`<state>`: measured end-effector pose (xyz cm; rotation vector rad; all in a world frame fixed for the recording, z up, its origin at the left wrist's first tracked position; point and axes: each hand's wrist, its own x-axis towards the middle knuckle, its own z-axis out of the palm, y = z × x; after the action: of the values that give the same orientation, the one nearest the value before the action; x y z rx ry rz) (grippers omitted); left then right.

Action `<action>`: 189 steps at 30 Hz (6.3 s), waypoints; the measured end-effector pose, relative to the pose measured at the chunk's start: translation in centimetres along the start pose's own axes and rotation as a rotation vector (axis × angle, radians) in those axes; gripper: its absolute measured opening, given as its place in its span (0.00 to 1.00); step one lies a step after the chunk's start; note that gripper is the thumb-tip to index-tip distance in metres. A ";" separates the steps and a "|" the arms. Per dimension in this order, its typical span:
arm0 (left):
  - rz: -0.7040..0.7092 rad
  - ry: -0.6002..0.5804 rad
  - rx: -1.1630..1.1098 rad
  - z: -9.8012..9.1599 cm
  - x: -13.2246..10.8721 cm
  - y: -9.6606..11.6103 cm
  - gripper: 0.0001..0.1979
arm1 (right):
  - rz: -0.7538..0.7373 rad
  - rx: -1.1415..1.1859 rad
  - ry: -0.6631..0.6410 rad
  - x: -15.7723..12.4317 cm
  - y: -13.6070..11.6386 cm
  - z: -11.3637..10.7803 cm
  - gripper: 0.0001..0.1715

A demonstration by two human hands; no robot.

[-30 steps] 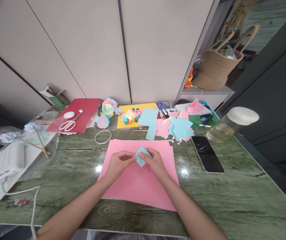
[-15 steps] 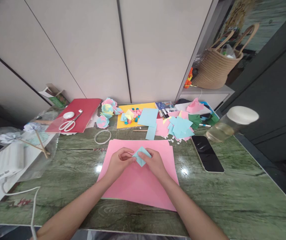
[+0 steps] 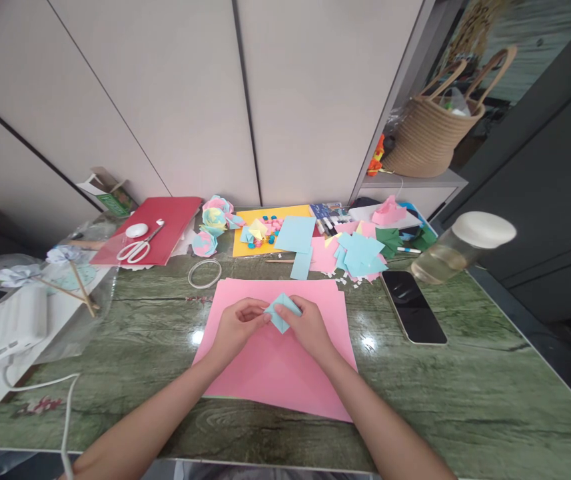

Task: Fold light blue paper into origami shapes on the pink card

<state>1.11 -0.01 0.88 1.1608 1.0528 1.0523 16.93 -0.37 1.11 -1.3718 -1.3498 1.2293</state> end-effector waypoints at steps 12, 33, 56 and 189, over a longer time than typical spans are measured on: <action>-0.129 -0.028 -0.005 -0.3 0.4 0.2 0.10 | -0.002 -0.057 0.020 -0.2 -0.1 0.2 0.15; -0.167 -0.209 -0.162 0.1 0.1 0.4 0.13 | -0.018 0.145 -0.023 0.2 0.2 -0.2 0.12; -0.153 -0.109 -0.354 -0.2 0.4 -0.3 0.14 | -0.011 0.127 -0.081 0.0 0.2 0.0 0.15; -0.124 -0.149 -0.169 0.1 0.2 0.0 0.11 | -0.053 0.134 0.033 0.1 0.0 -0.1 0.15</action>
<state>1.23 0.13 0.85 1.0085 0.8896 0.9235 17.01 -0.23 1.10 -1.2494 -1.2502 1.2338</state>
